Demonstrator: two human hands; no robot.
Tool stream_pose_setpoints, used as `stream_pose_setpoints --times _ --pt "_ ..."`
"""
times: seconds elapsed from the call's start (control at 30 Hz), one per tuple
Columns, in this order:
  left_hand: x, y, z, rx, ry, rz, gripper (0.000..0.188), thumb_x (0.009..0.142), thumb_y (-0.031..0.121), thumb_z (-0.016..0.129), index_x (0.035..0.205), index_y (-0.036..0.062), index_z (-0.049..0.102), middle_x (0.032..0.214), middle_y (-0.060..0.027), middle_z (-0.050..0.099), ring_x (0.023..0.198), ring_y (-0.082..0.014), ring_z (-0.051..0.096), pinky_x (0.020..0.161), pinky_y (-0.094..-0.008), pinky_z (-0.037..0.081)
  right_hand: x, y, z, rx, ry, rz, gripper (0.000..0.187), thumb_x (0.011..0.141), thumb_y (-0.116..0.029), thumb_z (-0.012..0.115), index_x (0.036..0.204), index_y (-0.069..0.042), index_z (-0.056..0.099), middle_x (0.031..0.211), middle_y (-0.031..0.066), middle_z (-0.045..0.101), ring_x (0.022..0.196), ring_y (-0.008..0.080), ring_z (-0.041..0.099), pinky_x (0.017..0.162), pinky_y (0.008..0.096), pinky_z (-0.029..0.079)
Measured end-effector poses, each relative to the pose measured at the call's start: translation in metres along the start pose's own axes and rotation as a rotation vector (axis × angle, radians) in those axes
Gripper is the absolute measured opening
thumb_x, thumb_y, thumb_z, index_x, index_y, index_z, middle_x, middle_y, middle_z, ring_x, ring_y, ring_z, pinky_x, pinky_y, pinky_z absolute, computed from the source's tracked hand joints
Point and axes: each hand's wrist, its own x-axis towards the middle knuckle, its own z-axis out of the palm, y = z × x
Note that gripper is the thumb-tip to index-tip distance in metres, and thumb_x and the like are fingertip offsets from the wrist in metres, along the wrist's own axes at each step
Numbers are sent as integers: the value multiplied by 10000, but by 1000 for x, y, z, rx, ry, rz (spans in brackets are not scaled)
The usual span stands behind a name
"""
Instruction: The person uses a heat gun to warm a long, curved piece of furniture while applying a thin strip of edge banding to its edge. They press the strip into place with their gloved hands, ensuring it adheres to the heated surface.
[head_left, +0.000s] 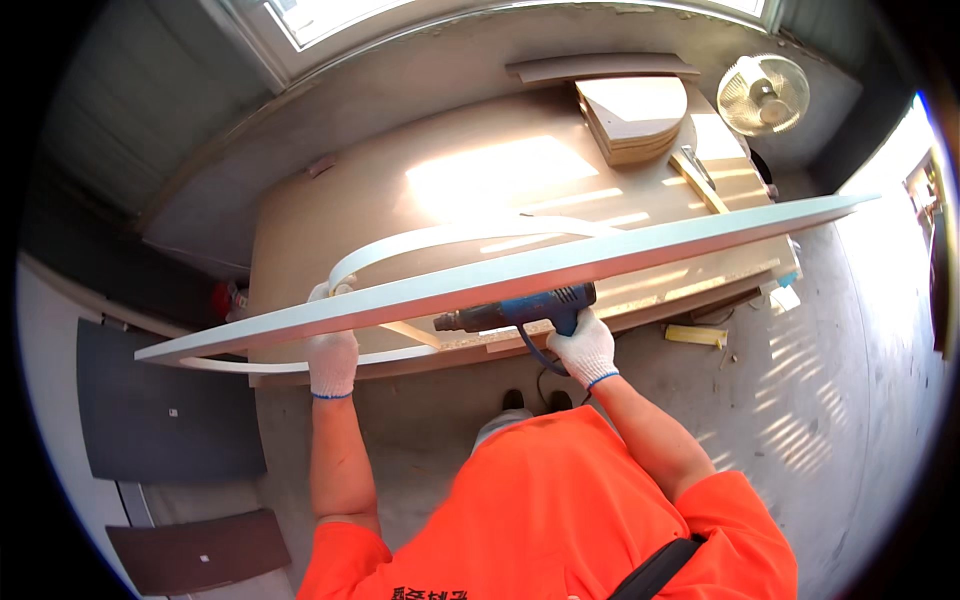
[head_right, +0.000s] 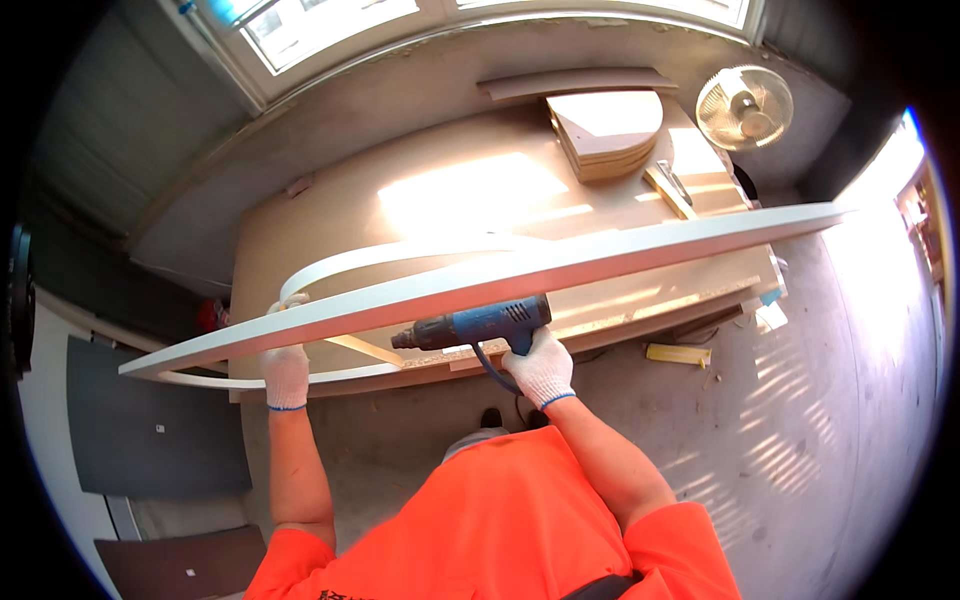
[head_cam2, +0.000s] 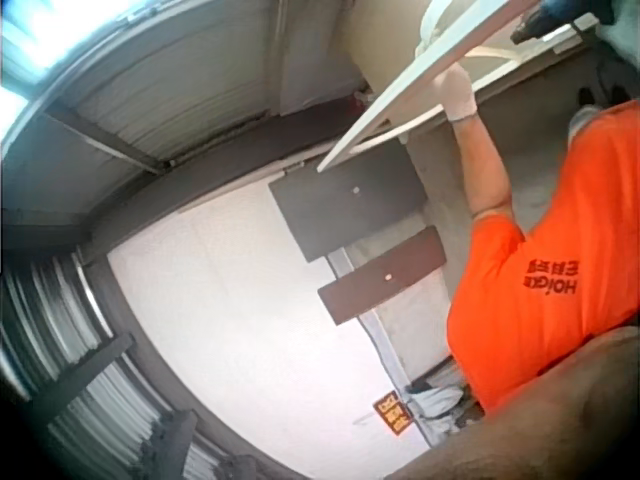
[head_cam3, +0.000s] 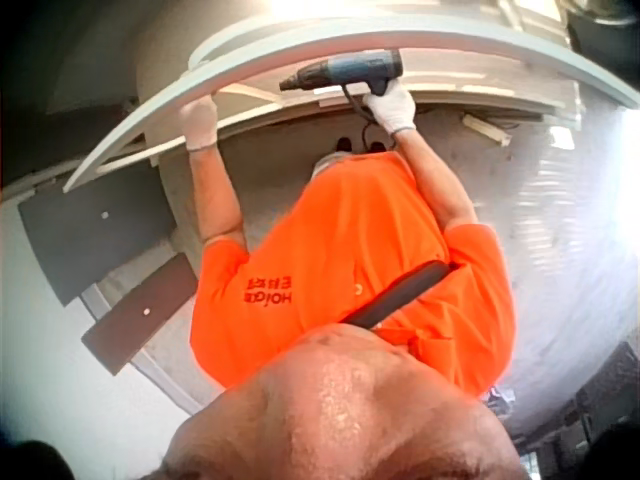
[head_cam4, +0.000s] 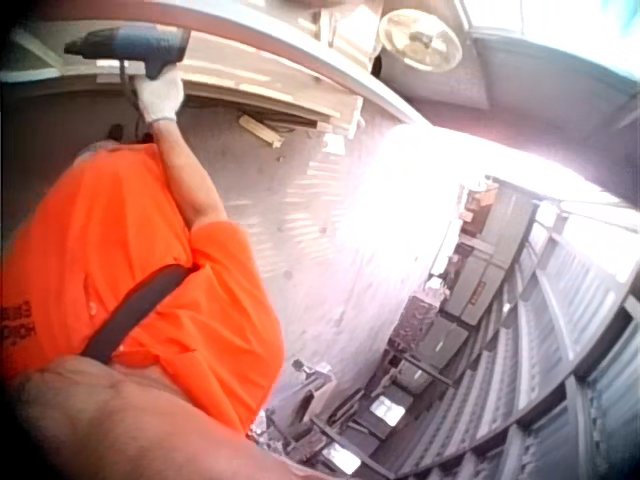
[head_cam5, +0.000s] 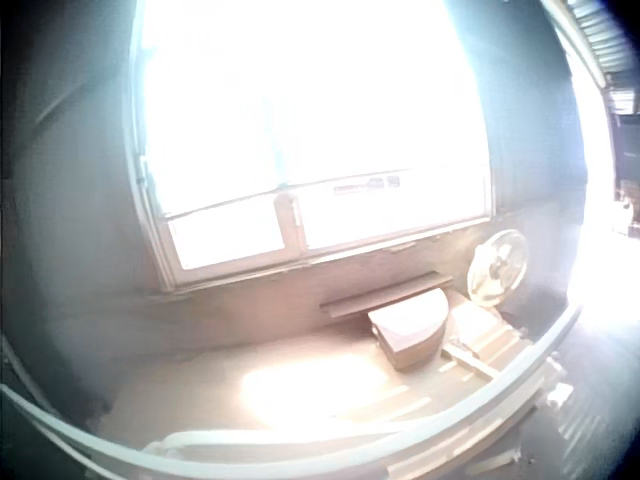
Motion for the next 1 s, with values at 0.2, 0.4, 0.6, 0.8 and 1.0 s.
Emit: stream_pose_setpoints --times 0.2,0.4,0.6,0.8,1.0 --pt "-2 12 -4 87 44 -43 237 1100 173 640 1148 -26 757 1078 -69 741 1020 -152 672 926 -324 527 13 21 11 -87 -83 13 463 728 -318 777 1034 24 720 938 273 765 965 459 751 882 505 590" --pt "-4 21 -7 238 41 21 234 1101 173 640 1134 -22 766 1053 -97 745 980 -176 683 907 -340 529 14 26 18 -139 -184 38 503 762 -316 765 1140 7 687 1008 275 770 1009 465 749 913 524 589" --pt "-4 25 -6 257 27 14 231 1104 172 631 1161 -20 745 1056 -94 744 977 -174 676 902 -337 526 19 36 31 -177 -183 10 505 764 -331 767 1141 -5 688 1007 270 774 1004 450 758 919 511 597" --pt "-6 25 -7 234 51 2 225 1102 159 627 1159 -23 745 1062 -87 745 990 -163 669 911 -330 522 17 32 30 -166 -204 3 483 760 -307 756 1136 -11 691 999 265 779 992 452 760 918 511 601" --pt "-17 31 -4 129 92 -51 203 1073 127 667 1192 -15 751 1093 -67 731 1018 -136 653 917 -308 515 17 30 36 -166 -189 21 460 765 -284 748 1124 -4 684 996 271 776 991 452 761 912 508 602"
